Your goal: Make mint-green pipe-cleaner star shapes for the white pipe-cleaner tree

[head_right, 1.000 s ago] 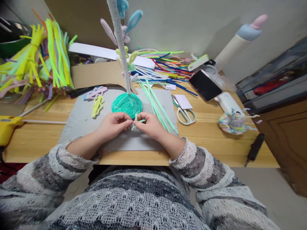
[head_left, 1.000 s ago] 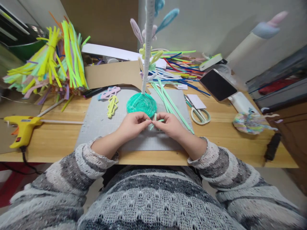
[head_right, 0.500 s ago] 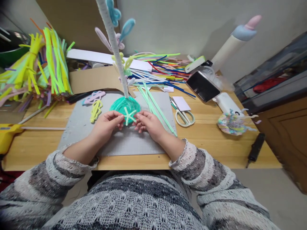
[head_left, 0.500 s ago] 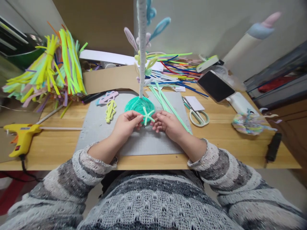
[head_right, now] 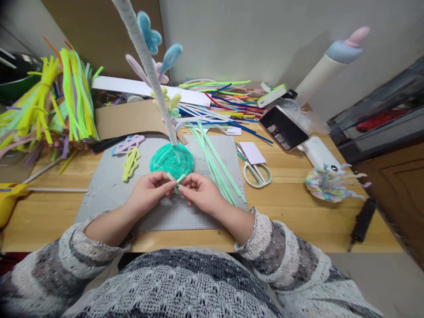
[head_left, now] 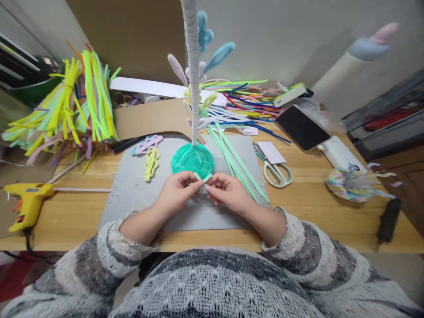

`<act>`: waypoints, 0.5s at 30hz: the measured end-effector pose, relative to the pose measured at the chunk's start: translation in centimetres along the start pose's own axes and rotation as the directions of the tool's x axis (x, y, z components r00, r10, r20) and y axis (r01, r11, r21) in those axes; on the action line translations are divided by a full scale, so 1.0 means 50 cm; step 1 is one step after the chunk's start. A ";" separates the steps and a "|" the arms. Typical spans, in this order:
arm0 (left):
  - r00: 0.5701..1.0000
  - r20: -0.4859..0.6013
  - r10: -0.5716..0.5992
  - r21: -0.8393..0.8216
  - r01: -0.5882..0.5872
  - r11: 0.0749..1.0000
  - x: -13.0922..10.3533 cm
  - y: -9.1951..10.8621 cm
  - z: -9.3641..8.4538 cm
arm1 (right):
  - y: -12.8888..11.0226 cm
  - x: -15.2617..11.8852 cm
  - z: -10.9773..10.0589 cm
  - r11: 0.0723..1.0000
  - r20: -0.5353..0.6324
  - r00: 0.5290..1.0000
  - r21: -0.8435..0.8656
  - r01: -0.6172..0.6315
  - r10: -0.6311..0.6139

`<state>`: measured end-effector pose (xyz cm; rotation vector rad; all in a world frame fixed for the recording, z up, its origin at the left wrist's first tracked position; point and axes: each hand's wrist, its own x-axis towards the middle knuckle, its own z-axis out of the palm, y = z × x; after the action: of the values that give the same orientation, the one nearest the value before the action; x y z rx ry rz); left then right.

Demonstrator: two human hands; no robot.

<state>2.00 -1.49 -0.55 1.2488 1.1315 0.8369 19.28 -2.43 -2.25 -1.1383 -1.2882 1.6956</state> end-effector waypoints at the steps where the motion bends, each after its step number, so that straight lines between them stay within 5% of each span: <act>1: 1.000 -0.005 -0.008 -0.003 0.008 1.000 0.000 -0.001 -0.001 | 0.002 -0.002 0.000 0.998 -0.018 0.999 -0.050 0.046 -0.047; 6: 0.998 0.044 -0.049 -0.069 0.052 0.996 -0.005 -0.001 -0.001 | 0.007 -0.013 -0.002 0.909 -0.052 0.960 -0.341 0.241 -0.274; 10: 0.997 0.047 -0.058 -0.092 0.062 0.994 -0.008 -0.002 0.001 | 0.003 -0.019 -0.007 0.774 0.026 0.917 -0.528 0.351 -0.398; 15: 0.985 0.088 -0.147 -0.270 0.166 0.948 -0.004 -0.001 0.000 | 0.002 -0.017 -0.011 0.783 0.045 0.919 -0.508 0.359 -0.392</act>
<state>1.92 -1.70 -0.57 0.9359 1.0064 0.7962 20.11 -3.03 -2.22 -1.1063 -1.8492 1.0375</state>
